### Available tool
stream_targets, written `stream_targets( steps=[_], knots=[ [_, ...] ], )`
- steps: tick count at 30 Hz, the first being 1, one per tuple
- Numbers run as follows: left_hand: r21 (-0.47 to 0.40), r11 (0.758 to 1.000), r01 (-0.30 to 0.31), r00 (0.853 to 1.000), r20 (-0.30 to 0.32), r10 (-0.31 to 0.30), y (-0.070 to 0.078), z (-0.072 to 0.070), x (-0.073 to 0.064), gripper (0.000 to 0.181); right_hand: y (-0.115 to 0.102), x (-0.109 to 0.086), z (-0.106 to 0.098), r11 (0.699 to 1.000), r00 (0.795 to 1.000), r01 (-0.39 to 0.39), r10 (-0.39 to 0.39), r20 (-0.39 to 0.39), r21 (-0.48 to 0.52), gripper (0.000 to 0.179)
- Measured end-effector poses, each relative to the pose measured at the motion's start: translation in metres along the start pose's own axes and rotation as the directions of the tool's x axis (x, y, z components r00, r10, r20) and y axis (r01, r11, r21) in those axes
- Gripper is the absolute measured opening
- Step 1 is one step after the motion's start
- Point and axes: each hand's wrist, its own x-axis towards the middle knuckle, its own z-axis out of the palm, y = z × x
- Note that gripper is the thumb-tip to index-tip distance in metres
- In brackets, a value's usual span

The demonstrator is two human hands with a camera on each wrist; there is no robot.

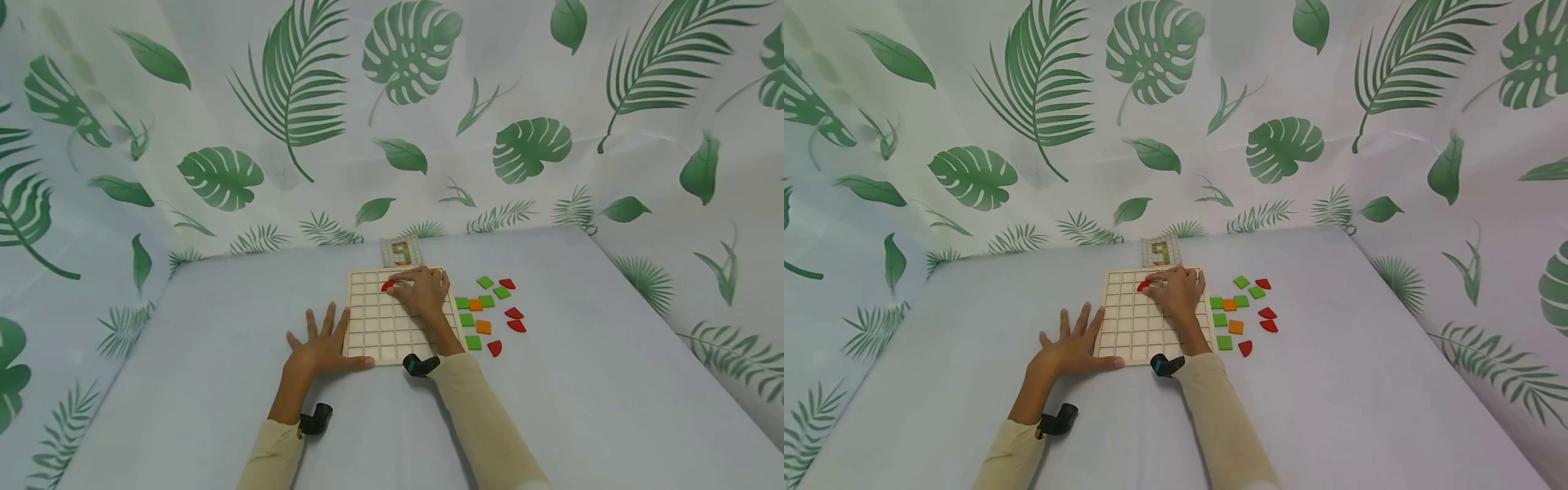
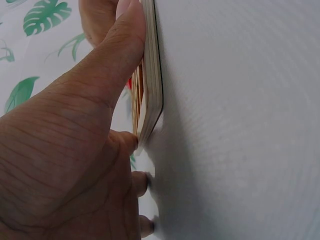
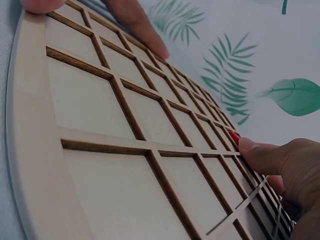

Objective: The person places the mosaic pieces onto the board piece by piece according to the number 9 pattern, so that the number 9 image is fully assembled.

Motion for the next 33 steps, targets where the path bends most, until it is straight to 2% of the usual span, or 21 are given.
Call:
stream_targets(
  steps=[12, 24, 33],
  knots=[
    [-0.005, 1.000, -0.009, 1.000, -0.009, 0.009, -0.0016, -0.0050, 0.0023, 0.115, -0.0093, 0.0030, -0.0013, 1.000, 1.000, 0.005, -0.006, -0.022, -0.006, 0.032],
    [0.006, 1.000, 0.001, 1.000, 0.010, -0.001, -0.0024, 0.0020, 0.0014, 0.115, -0.0069, -0.0033, 0.0004, 1.000, 1.000, 0.003, -0.003, -0.018, -0.021, 0.033],
    [-0.009, 1.000, 0.001, 1.000, -0.009, -0.001, 0.0007, 0.0015, -0.0026, 0.114, -0.0075, -0.0045, -0.0010, 1.000, 1.000, -0.014, 0.014, -0.027, 0.002, 0.028]
  ],
)
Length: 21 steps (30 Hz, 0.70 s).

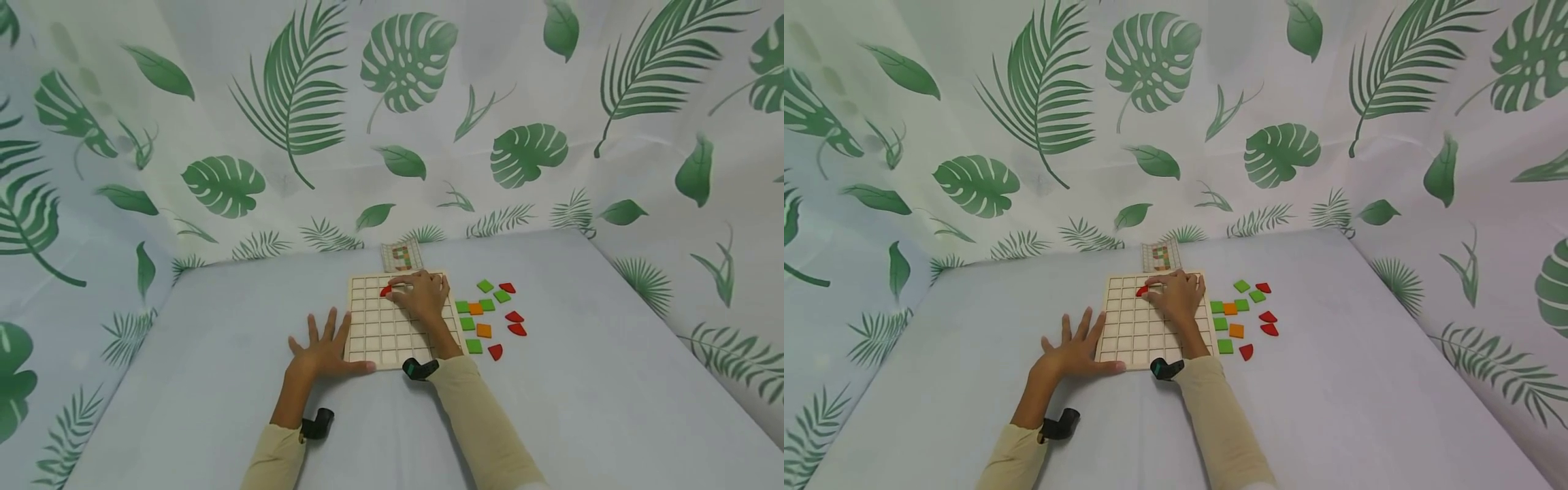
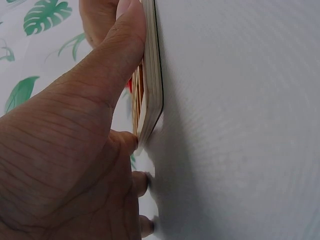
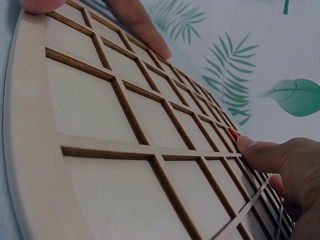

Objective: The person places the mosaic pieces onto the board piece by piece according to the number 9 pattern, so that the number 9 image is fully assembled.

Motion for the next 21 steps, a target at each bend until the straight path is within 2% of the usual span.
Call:
stream_targets(
  steps=[12, 21],
  knots=[
    [0.018, 1.000, -0.002, 1.000, -0.008, 0.003, -0.0001, 0.0001, 0.0024, 0.114, 0.0013, 0.0022, -0.0012, 1.000, 1.000, -0.001, 0.001, 0.009, 0.026, 0.029],
    [0.010, 1.000, -0.010, 1.000, -0.020, 0.010, -0.0001, 0.0021, 0.0005, 0.114, 0.0026, -0.0007, 0.0000, 0.999, 1.000, 0.003, -0.003, 0.007, 0.041, 0.022]
  ],
)
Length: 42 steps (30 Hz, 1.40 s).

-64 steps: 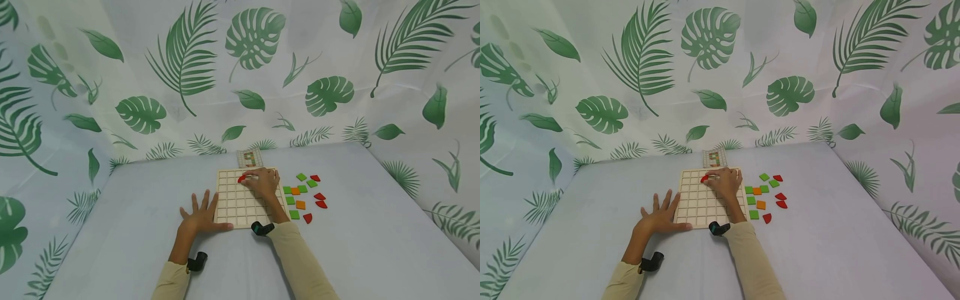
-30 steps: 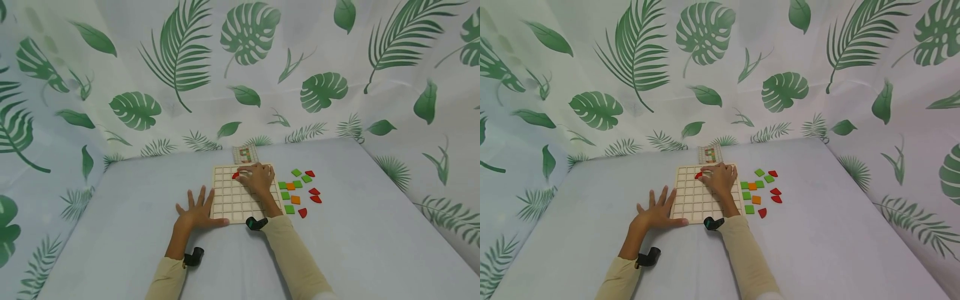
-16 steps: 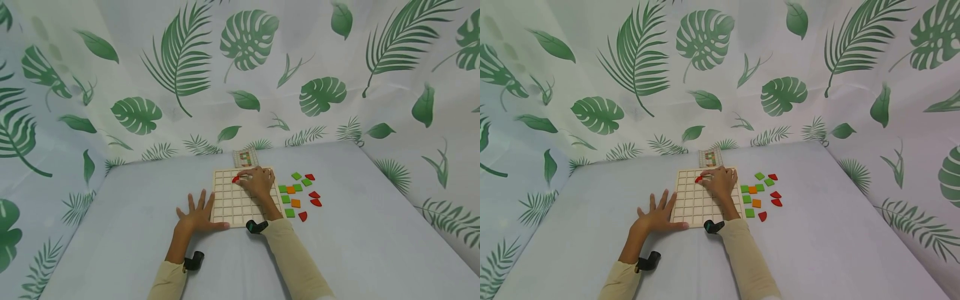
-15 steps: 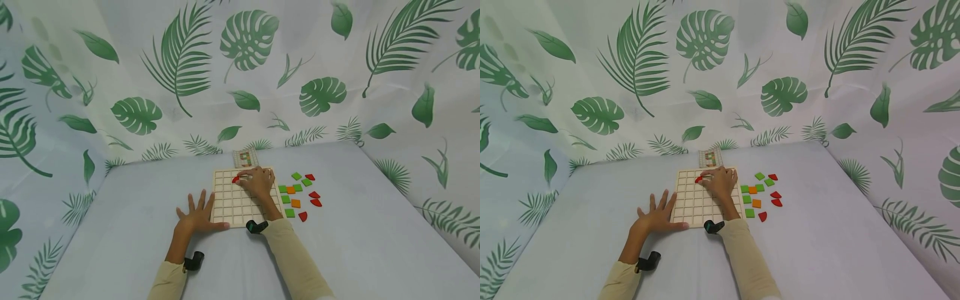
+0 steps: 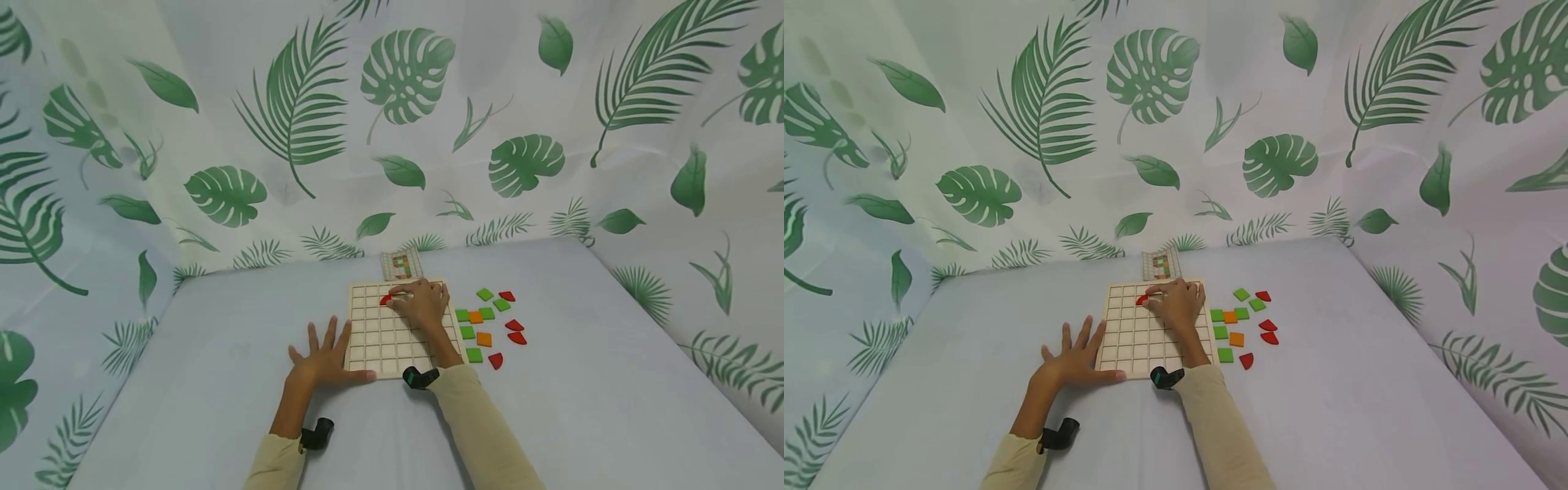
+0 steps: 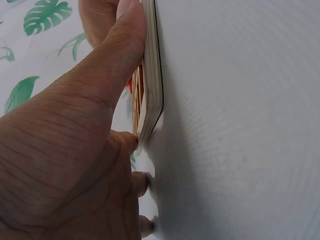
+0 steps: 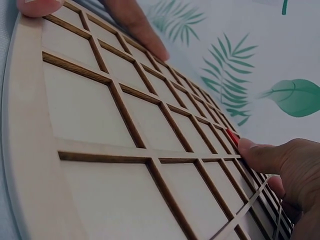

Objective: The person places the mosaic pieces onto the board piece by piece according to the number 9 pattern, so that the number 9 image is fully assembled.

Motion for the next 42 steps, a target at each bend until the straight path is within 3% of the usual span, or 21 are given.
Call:
stream_targets(
  steps=[21, 34, 42],
  knots=[
    [-0.008, 1.000, -0.005, 1.000, -0.006, 0.005, 0.0019, -0.0033, -0.0074, 0.112, -0.0023, -0.0033, 0.0025, 0.999, 1.000, -0.011, 0.010, -0.015, -0.039, 0.021],
    [-0.020, 1.000, -0.004, 1.000, 0.010, 0.004, 0.0002, -0.0027, -0.0071, 0.116, 0.0027, -0.0019, 0.0039, 1.000, 1.000, 0.005, -0.005, -0.016, -0.002, 0.017],
    [-0.003, 1.000, -0.010, 1.000, -0.015, 0.010, 0.0024, -0.0020, -0.0075, 0.112, 0.0046, -0.0023, 0.0043, 1.000, 0.999, 0.023, -0.023, -0.027, 0.000, 0.017]
  ],
)
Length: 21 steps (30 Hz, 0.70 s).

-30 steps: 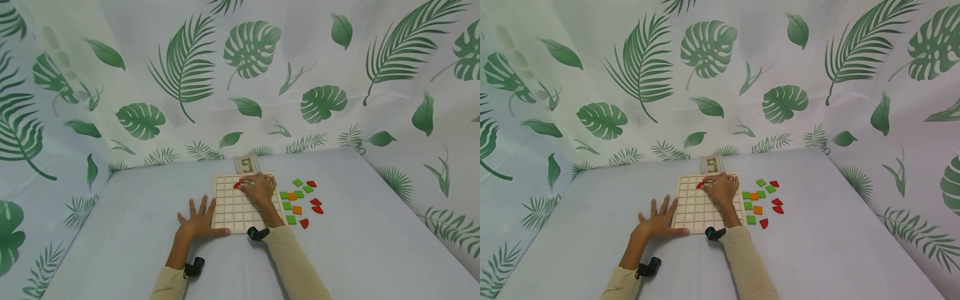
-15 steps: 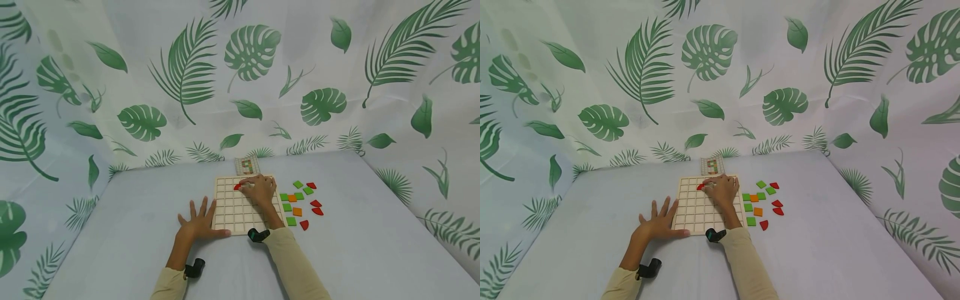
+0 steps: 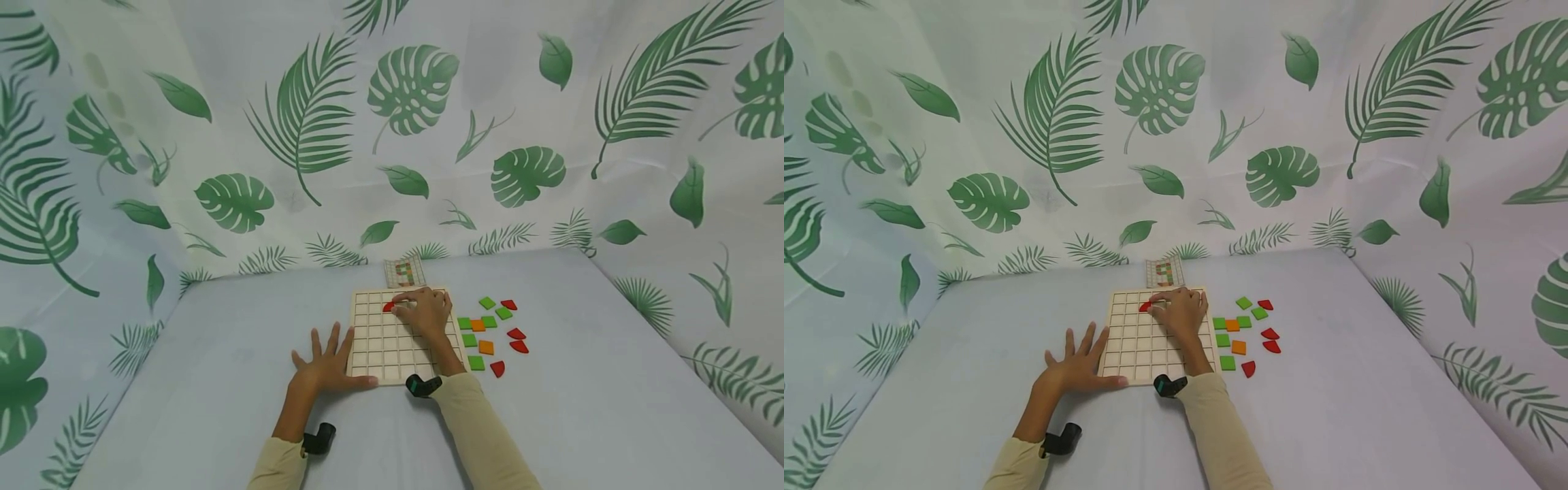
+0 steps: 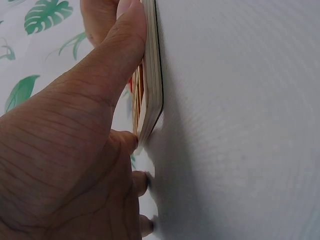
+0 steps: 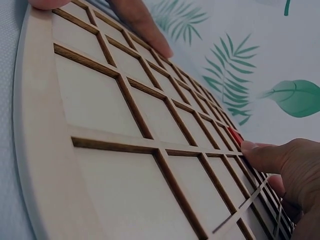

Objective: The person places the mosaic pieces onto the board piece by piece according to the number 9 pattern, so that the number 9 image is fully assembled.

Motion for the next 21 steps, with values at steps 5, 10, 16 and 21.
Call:
stream_targets(
  steps=[5, 10, 16, 21],
  knots=[
    [0.003, 1.000, 0.004, 1.000, -0.002, -0.004, 0.0001, 0.0007, 0.0006, 0.111, 0.0017, 0.0005, 0.0001, 1.000, 1.000, 0.000, 0.000, 0.003, 0.004, 0.021],
    [0.012, 1.000, 0.011, 1.000, -0.004, -0.011, -0.0010, 0.0012, 0.0020, 0.112, 0.0015, 0.0016, -0.0007, 0.999, 1.000, -0.006, 0.006, -0.004, 0.041, 0.024],
    [0.014, 1.000, 0.014, 1.000, 0.002, -0.014, -0.0017, 0.0008, 0.0035, 0.112, 0.0009, 0.0019, -0.0050, 0.996, 1.000, 0.000, 0.001, -0.014, 0.090, 0.021],
    [0.005, 1.000, 0.010, 1.000, 0.006, -0.010, -0.0040, 0.0032, 0.0043, 0.114, 0.0005, 0.0003, -0.0086, 0.994, 1.000, 0.004, -0.004, 0.000, 0.105, 0.020]
  ],
)
